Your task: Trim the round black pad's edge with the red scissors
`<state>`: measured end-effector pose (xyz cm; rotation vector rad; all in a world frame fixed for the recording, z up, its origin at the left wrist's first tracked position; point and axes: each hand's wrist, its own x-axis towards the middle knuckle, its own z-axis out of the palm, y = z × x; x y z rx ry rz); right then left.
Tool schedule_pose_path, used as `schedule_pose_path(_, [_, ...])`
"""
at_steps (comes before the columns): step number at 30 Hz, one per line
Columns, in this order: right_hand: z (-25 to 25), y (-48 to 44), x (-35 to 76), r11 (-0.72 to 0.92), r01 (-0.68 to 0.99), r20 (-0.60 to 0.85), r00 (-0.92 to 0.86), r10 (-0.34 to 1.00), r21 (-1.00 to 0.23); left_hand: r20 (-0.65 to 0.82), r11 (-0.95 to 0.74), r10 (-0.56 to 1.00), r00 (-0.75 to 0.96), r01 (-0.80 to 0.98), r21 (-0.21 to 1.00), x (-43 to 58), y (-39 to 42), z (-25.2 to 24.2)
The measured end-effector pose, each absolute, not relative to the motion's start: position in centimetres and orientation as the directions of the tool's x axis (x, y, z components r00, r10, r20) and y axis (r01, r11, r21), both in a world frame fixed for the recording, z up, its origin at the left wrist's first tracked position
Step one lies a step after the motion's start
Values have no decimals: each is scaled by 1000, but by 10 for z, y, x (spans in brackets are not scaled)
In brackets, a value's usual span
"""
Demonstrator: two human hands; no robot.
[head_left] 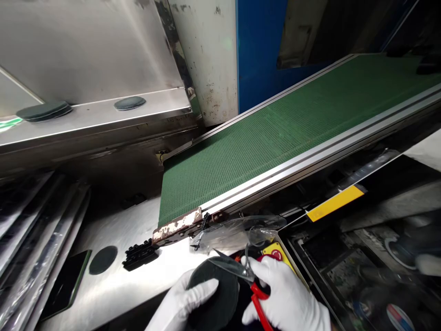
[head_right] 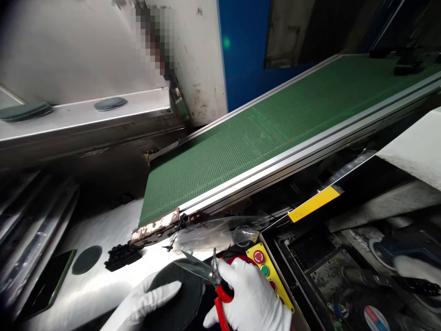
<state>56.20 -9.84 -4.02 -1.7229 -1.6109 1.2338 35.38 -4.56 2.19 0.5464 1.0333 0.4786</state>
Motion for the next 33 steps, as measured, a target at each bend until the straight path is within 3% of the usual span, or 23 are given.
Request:
schedule_pose_path(8, [-25, -91, 559, -159, 640, -313, -133, 941, -751, -688, 792, 536, 490, -11, 610, 348, -37, 22])
schedule_pose_path(15, [-34, -93, 563, -194, 556, -325, -147, 934, -808, -652, 749, 549, 523, 38, 661, 352, -37, 24])
schedule_pose_path(21, [-34, -96, 566, -223, 556, -362, -153, 919, -801, -684, 753, 526, 506, 97, 651, 347, -32, 24])
schedule_pose_path(27, [-25, -92, 562, -149, 656, -330, -161, 930, -740, -647, 680, 529, 548, 182, 710, 349, -26, 38])
schedule_pose_path(33, [-27, -93, 564, -197, 600, -371, -180, 911, -776, -684, 690, 514, 518, 224, 688, 347, -27, 33])
